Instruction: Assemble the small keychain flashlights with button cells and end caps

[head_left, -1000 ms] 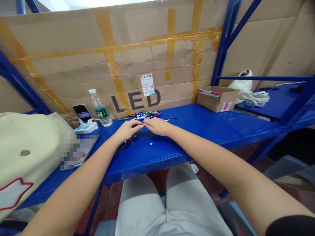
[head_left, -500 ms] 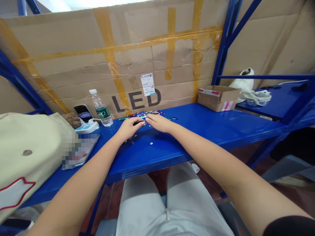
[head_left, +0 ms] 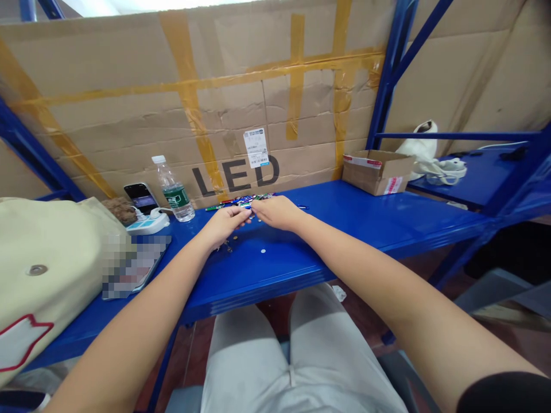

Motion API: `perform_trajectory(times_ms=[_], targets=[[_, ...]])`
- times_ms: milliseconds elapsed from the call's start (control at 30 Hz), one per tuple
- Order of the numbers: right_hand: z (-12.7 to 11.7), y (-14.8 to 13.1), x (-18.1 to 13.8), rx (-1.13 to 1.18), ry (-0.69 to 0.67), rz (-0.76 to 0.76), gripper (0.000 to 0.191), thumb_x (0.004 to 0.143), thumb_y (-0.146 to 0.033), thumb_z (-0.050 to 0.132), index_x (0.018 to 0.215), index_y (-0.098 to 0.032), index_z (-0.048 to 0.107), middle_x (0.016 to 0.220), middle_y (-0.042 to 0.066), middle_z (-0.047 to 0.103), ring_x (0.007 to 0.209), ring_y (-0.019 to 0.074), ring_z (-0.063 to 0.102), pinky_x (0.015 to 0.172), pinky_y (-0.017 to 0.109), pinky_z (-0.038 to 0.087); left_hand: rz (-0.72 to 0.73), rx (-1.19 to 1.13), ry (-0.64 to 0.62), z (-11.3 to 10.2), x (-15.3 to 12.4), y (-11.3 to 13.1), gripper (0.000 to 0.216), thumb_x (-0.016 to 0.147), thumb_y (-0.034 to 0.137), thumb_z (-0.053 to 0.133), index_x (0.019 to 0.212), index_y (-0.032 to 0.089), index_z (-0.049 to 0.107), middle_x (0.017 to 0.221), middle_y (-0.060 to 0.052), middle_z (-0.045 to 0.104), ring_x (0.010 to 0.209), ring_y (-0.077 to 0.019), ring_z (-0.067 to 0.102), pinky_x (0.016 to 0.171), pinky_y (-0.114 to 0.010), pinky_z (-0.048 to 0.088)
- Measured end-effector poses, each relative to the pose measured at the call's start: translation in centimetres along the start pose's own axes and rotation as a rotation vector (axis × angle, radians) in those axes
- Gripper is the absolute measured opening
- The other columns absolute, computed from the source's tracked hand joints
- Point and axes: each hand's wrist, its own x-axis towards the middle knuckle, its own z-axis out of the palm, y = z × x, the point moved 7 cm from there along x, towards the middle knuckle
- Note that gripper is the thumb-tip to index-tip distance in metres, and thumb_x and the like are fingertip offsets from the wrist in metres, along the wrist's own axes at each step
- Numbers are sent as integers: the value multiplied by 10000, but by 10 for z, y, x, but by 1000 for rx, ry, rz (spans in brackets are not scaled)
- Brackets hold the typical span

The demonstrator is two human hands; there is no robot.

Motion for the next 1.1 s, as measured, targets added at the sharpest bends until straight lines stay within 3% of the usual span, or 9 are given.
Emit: perform_trajectory(times_ms=[200,333,433,500,633,800,933,1033,1100], targets=[[7,5,6,518,68,58,267,928,-244,313,778,-160,516,747,18,583,703,132,512,659,236,351,242,350,83,0,-5,26,309,804,405,540,875,147,696,803,-53,703,719,-175,597,680,-276,445],[11,27,6,666,-19,165,322,946,-322,298,763,-163,509,619,-17,540,587,111,486,614,227,364,351,504,194,-4,-7,41,250,827,345,536,906,172,697,900,-49,714,824,-195,623,756,-285,454],[5,60,-1,463,81,311,319,934,-347,346,806,-156,568,729,26,605,688,135,533,654,240,376,269,511,254,-15,-3,34,286,857,348,504,1009,167,665,905,-52,710,803,-188,628,751,-292,470],[14,71,-4,282,-27,337,205,875,-304,467,848,-162,614,826,52,640,757,161,555,660,246,378,239,541,259,-21,-2,27,304,877,335,471,1061,161,640,970,-68,701,867,-200,627,794,-313,472],[34,68,-3,64,-195,287,207,837,-333,536,890,-182,669,978,89,653,876,204,577,701,263,401,258,624,231,-24,-2,22,298,895,309,439,1053,151,637,1106,-97,666,1031,-227,592,918,-354,434],[53,65,2,1,-388,360,230,854,-297,505,851,-168,695,899,97,677,798,208,602,683,284,424,258,661,202,-18,-2,21,266,896,298,446,1020,172,646,1101,-82,667,1037,-223,591,917,-345,439],[55,66,0,4,-459,373,248,867,-307,508,874,-148,699,916,114,677,794,210,607,695,290,438,266,680,155,-12,0,19,274,902,299,428,1002,163,644,1068,-81,672,1011,-219,594,904,-337,440],[48,66,-3,-16,-426,381,234,872,-285,500,900,-140,683,949,125,662,813,214,601,708,298,437,270,660,152,-12,1,17,275,899,303,414,980,170,641,1038,-72,676,988,-215,594,885,-328,439],[35,60,-1,-7,-291,345,207,872,-256,495,904,-133,658,970,130,644,840,211,589,722,296,429,257,615,165,-14,2,14,301,904,325,385,966,176,640,1008,-68,680,962,-216,594,852,-324,442]])
